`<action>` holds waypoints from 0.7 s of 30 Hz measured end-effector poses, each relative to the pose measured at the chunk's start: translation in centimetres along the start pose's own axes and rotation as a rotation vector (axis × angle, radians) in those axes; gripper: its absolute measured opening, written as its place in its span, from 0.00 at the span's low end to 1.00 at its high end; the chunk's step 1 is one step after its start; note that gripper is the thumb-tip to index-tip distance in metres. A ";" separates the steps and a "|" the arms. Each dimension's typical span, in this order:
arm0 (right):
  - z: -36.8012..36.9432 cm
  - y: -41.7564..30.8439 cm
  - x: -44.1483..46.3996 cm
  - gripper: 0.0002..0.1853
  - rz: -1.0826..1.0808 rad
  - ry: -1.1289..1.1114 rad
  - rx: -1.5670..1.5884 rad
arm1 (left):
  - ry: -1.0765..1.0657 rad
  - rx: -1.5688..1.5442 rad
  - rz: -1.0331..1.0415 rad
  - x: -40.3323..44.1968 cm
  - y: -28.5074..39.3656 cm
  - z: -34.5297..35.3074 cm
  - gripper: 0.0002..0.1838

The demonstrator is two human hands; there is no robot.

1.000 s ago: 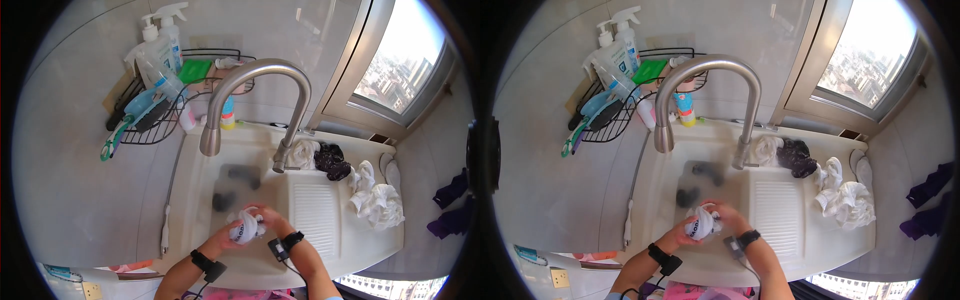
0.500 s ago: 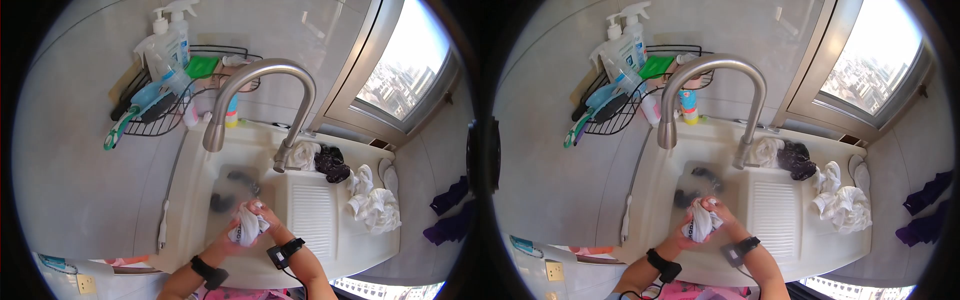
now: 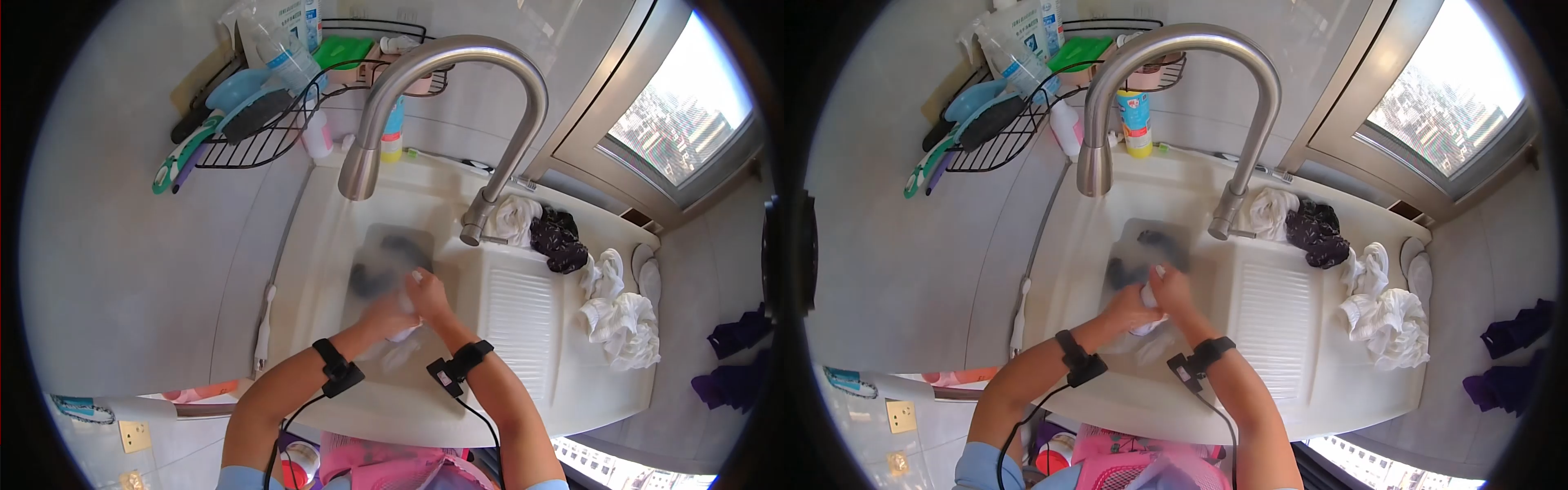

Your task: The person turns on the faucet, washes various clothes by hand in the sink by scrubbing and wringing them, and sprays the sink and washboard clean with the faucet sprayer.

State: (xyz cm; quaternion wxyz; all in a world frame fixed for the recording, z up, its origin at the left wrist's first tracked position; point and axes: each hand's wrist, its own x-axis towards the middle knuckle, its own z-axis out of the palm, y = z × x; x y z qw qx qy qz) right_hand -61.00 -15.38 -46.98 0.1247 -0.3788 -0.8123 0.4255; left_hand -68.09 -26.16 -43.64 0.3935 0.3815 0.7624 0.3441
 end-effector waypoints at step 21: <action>14.1 17.2 -3.8 0.17 -0.322 -0.686 -0.706 | 0.502 0.778 0.244 1.2 -2.9 -11.0 0.30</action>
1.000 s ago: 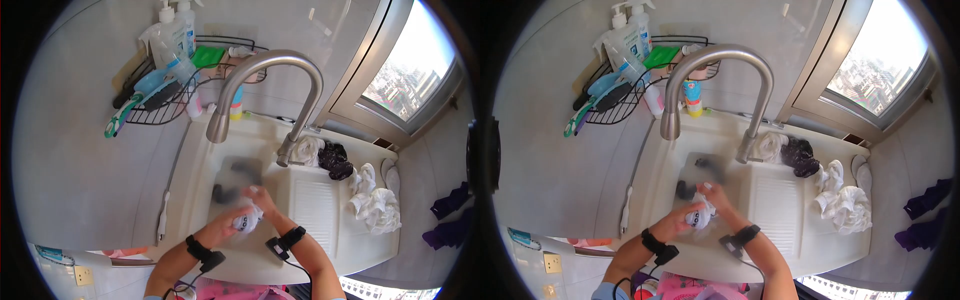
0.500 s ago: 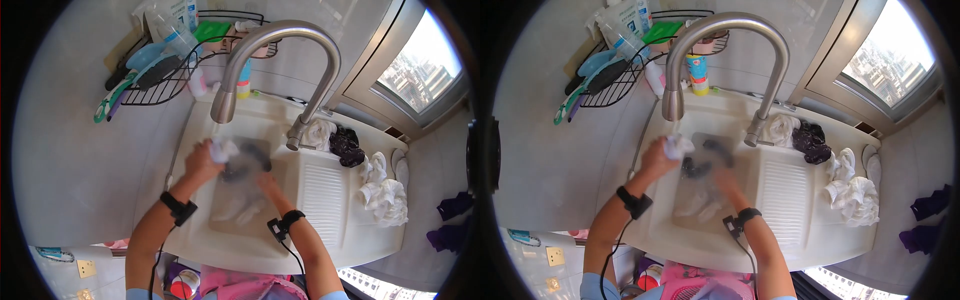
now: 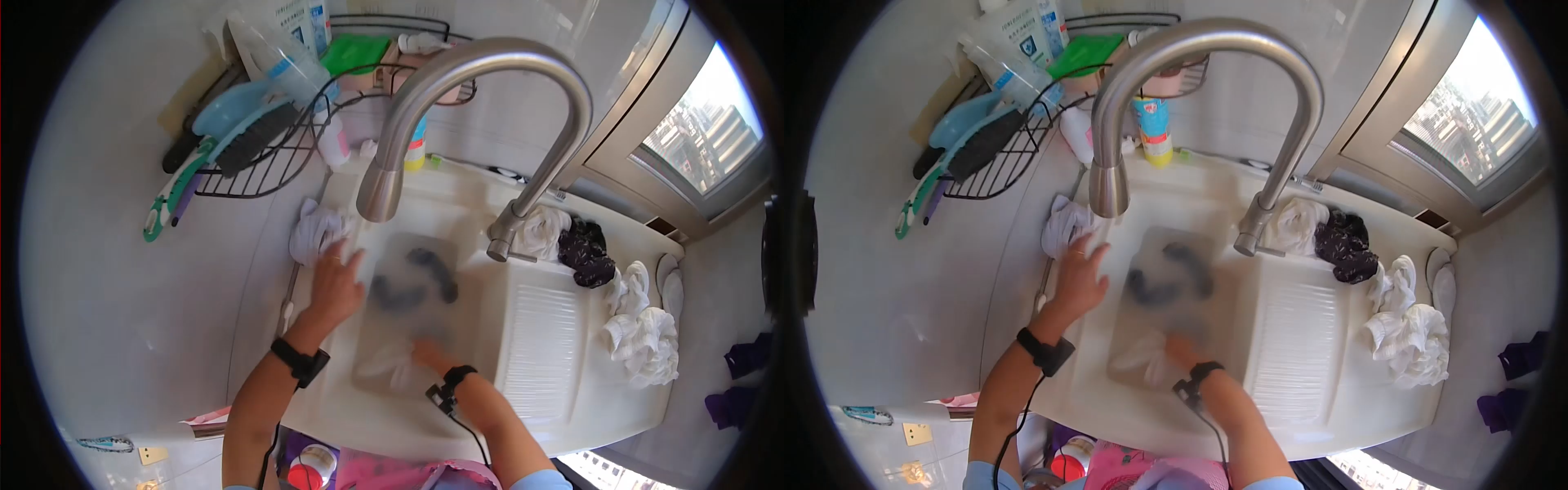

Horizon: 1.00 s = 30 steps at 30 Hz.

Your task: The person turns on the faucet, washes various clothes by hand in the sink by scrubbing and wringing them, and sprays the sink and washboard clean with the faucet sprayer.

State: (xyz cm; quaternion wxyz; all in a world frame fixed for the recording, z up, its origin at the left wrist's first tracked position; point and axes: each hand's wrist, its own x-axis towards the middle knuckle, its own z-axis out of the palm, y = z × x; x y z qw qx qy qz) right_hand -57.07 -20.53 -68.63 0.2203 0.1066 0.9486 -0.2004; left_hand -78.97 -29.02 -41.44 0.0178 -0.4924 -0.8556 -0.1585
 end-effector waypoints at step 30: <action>-14.3 -1.8 -6.3 0.19 0.432 0.069 0.709 | -0.433 -0.844 -0.360 7.6 2.6 22.1 0.14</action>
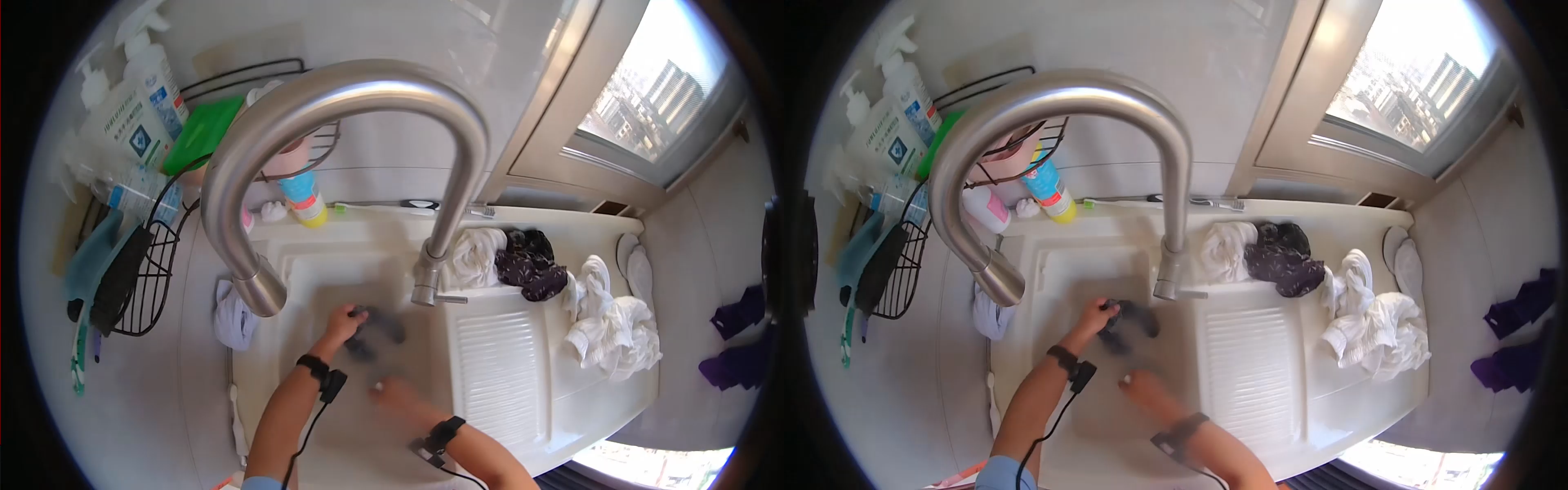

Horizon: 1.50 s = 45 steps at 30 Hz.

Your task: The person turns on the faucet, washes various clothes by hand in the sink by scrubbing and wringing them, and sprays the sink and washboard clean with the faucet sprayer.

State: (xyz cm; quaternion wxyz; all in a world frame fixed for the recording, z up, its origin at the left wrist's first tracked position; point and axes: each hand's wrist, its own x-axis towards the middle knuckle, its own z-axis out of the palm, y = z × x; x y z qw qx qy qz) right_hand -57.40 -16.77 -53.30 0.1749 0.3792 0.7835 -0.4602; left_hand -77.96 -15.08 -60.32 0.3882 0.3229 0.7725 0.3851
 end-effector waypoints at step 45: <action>-17.7 14.2 -12.3 0.08 -0.539 0.924 -0.352 | 0.316 0.422 0.639 -16.0 15.7 16.4 0.09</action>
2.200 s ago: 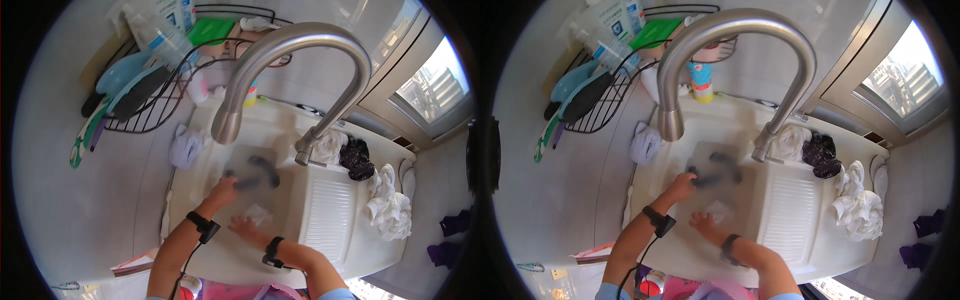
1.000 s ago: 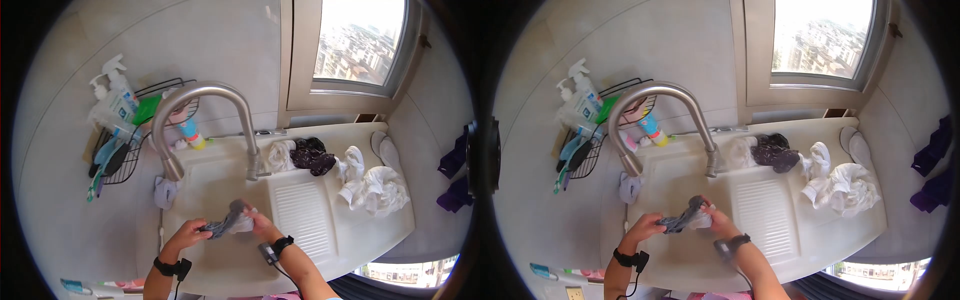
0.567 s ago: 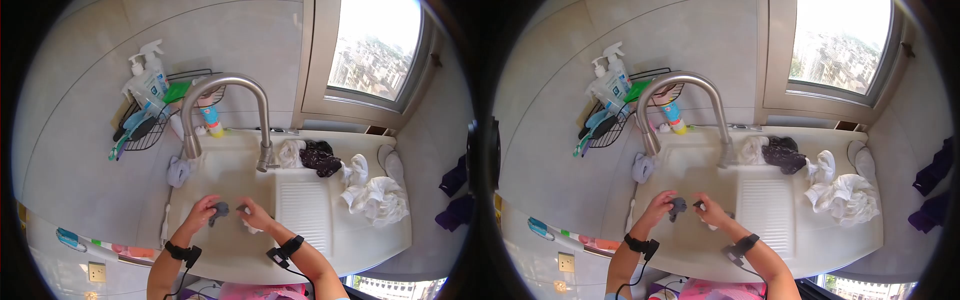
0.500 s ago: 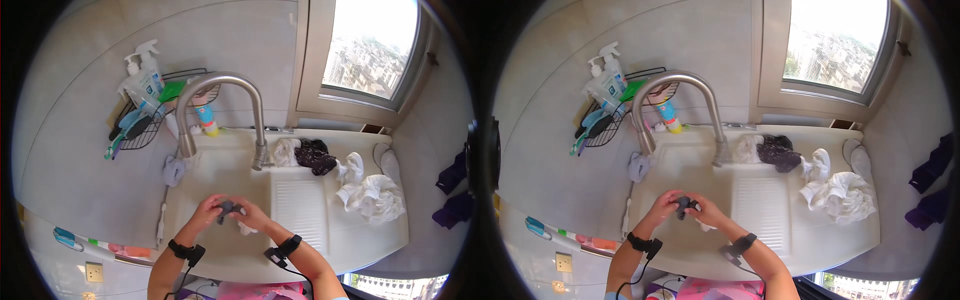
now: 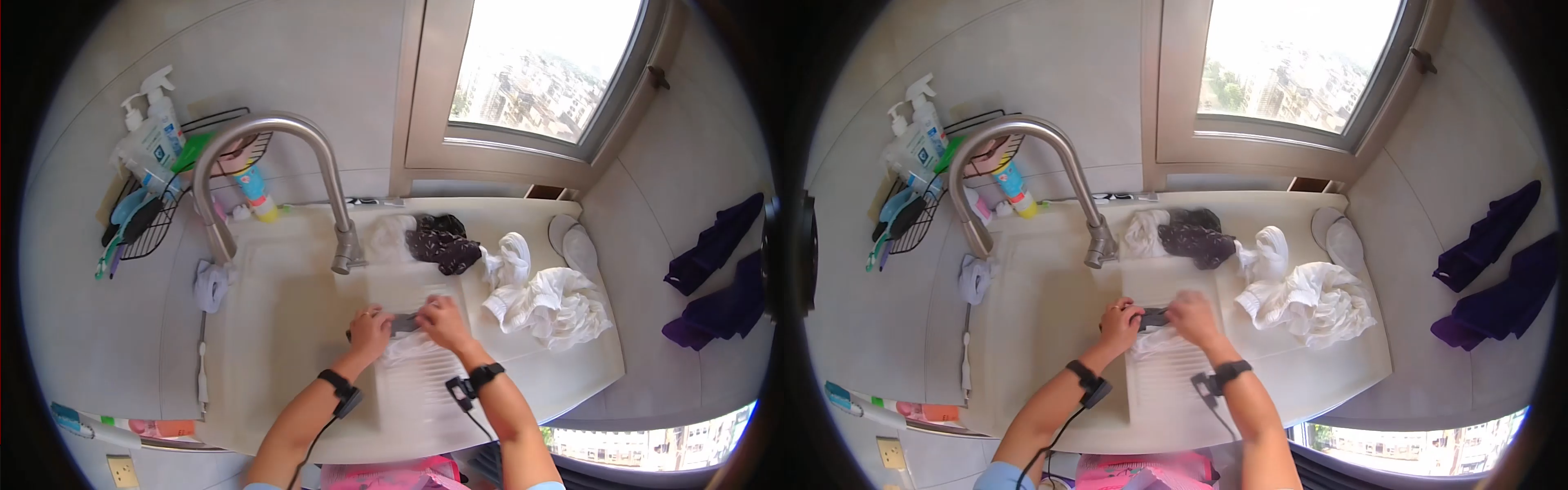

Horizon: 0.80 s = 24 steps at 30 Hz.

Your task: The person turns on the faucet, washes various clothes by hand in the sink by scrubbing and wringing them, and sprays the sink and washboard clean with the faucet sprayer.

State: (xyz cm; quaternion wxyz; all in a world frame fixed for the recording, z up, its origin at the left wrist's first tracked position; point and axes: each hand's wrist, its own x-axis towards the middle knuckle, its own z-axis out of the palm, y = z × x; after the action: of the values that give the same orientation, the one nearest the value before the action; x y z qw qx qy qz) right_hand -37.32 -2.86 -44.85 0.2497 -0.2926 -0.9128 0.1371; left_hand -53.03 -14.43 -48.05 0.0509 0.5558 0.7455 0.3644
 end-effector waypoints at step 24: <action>4.7 1.2 0.3 0.05 -0.098 -0.129 0.059 | -0.290 0.140 0.305 3.1 0.4 3.6 0.11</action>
State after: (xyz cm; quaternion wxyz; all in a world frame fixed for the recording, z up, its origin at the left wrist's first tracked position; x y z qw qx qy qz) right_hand -39.50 -2.19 -49.16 0.2055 -0.2308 -0.9357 0.1702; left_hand -52.13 -9.90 -49.42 0.0629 0.7110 0.6611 0.2314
